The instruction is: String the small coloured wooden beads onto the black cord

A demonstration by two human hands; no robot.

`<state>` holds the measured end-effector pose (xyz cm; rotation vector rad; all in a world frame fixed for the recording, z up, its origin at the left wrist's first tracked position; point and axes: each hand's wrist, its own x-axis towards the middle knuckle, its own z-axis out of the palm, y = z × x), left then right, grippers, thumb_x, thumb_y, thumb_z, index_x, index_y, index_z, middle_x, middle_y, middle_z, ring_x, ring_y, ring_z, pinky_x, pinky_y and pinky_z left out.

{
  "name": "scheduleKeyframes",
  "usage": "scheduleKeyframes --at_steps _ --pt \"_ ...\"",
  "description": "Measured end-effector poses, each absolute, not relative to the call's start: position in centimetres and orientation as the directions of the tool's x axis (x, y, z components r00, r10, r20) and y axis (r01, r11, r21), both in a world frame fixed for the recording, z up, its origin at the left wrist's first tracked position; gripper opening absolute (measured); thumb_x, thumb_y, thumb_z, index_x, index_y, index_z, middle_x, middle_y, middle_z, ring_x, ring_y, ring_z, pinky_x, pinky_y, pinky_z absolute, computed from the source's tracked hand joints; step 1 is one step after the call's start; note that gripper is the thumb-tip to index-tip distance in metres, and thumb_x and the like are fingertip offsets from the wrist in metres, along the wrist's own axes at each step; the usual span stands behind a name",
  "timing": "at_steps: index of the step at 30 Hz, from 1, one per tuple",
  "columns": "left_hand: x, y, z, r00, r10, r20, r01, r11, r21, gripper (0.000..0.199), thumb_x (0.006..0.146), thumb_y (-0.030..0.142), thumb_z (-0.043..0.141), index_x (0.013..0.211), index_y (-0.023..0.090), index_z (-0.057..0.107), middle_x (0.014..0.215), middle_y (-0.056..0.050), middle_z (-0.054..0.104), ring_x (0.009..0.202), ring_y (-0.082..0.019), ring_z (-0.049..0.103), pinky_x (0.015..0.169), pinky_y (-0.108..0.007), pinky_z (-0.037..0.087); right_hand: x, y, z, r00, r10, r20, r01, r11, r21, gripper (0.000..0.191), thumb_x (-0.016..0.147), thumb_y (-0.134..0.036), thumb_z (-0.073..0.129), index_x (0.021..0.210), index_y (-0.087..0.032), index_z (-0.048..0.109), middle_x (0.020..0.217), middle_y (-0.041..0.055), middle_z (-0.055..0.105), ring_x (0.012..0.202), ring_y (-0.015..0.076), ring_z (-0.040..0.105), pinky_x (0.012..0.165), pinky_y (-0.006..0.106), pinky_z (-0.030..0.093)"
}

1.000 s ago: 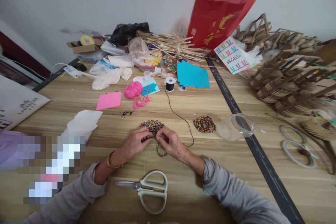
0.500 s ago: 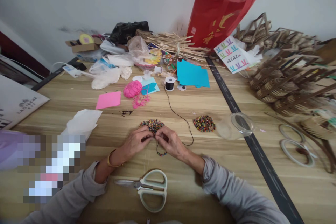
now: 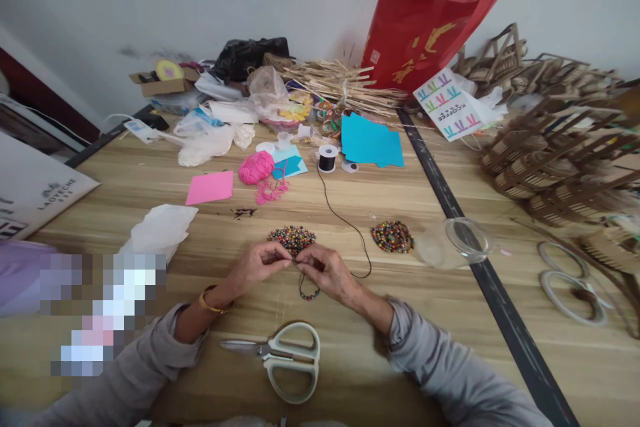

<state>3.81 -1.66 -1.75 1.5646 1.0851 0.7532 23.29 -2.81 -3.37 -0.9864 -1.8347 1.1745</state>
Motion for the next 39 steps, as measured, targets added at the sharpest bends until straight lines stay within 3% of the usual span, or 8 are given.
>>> scheduleKeyframes --at_steps 5,16,39 --pt "3.9 -1.6 -1.9 0.427 0.894 -0.134 0.213 0.044 0.976 0.012 0.069 0.019 0.065 0.076 0.01 0.066 0.063 -0.002 0.063 0.056 -0.009 0.051 0.053 -0.019 0.039 23.4 -2.9 -4.2 -0.408 0.903 0.132 0.172 0.219 -0.96 0.015 0.082 -0.029 0.061 0.087 -0.015 0.062 0.067 0.0003 0.057 0.058 0.011 0.051 0.052 0.021 0.04" --pt "3.5 -1.2 -2.3 0.478 0.86 -0.177 0.129 0.13 0.983 0.016 0.066 0.021 0.07 0.077 0.009 0.067 0.066 -0.002 0.066 0.059 -0.01 0.055 0.058 -0.02 0.042 23.5 -2.9 -2.8 -0.437 0.872 0.22 0.264 0.359 -0.895 0.018 0.088 -0.029 0.053 0.079 -0.016 0.06 0.071 0.0031 0.056 0.064 0.013 0.052 0.058 0.023 0.041" --pt "3.4 -1.1 -3.0 0.513 0.845 -0.152 0.119 0.105 0.987 0.012 0.065 0.018 0.069 0.074 0.01 0.067 0.067 -0.002 0.067 0.064 -0.012 0.057 0.062 -0.022 0.044 22.9 -3.9 -2.0 -0.485 0.852 0.195 0.333 0.387 -0.86 0.014 0.087 -0.025 0.05 0.076 -0.016 0.054 0.069 0.001 0.053 0.062 0.0113 0.049 0.058 0.021 0.04"
